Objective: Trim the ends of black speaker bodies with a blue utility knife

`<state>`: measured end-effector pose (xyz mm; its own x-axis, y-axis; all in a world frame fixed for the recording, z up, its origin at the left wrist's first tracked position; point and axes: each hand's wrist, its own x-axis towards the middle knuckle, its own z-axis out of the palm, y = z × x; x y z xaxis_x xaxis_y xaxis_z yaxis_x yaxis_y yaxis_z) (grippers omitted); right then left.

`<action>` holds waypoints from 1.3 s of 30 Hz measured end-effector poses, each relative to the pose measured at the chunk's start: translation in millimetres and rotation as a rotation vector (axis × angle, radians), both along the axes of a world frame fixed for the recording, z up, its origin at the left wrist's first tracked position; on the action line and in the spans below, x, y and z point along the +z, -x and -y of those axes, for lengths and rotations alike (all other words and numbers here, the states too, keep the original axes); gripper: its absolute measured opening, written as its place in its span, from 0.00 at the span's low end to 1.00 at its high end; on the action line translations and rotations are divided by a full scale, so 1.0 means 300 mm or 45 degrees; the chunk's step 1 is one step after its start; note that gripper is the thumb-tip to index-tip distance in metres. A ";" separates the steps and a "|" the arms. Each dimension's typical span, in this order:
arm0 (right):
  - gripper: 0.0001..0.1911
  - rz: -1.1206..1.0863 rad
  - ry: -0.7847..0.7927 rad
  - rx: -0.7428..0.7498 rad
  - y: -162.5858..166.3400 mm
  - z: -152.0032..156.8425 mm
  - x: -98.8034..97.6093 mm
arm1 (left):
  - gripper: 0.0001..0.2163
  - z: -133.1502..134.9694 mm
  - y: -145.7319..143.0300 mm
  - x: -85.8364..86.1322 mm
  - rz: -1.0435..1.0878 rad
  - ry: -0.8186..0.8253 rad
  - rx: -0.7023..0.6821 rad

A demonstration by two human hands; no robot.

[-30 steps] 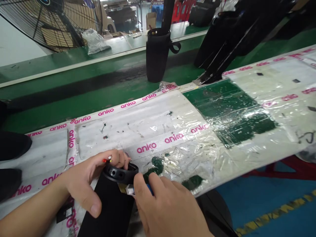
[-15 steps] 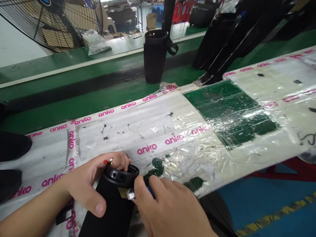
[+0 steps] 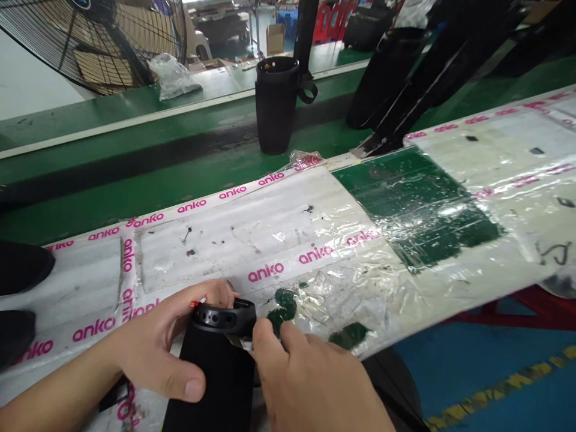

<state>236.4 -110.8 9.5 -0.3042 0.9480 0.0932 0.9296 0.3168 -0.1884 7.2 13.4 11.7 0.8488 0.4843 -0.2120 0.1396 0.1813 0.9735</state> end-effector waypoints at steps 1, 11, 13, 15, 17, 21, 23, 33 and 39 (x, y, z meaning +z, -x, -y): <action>0.16 0.014 0.028 0.001 -0.006 -0.001 0.004 | 0.22 0.000 -0.001 0.002 -0.025 -0.017 -0.002; 0.16 0.198 0.179 0.288 -0.108 -0.095 0.122 | 0.23 0.020 -0.017 0.004 -0.172 0.003 0.062; 0.09 0.138 0.026 0.243 -0.150 -0.093 0.132 | 0.23 0.022 -0.016 0.005 -0.167 0.017 0.052; 0.10 0.077 -0.141 0.174 -0.176 -0.085 0.138 | 0.23 0.022 -0.018 0.010 -0.193 -0.003 0.041; 0.11 0.076 -0.203 0.189 -0.170 -0.077 0.139 | 0.25 0.024 -0.025 0.019 -0.255 -0.075 0.051; 0.14 0.076 -0.143 0.306 -0.095 -0.068 0.120 | 0.27 0.035 -0.042 0.034 -0.346 -0.154 0.102; 0.15 0.098 -0.083 0.310 -0.068 -0.069 0.107 | 0.28 0.039 -0.046 0.037 -0.358 -0.155 0.109; 0.21 0.171 0.085 0.314 -0.087 -0.061 0.090 | 0.28 0.028 -0.047 0.030 -0.348 -0.139 0.095; 0.20 0.177 0.107 0.234 -0.069 -0.065 0.099 | 0.25 0.031 -0.049 0.047 -0.373 -0.231 0.058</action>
<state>257.0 -91.2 39.4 -0.4768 0.8782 -0.0381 0.8765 0.4717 -0.0956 21.9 4.1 25.7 0.7414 0.5723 -0.3505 0.4140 0.0211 0.9100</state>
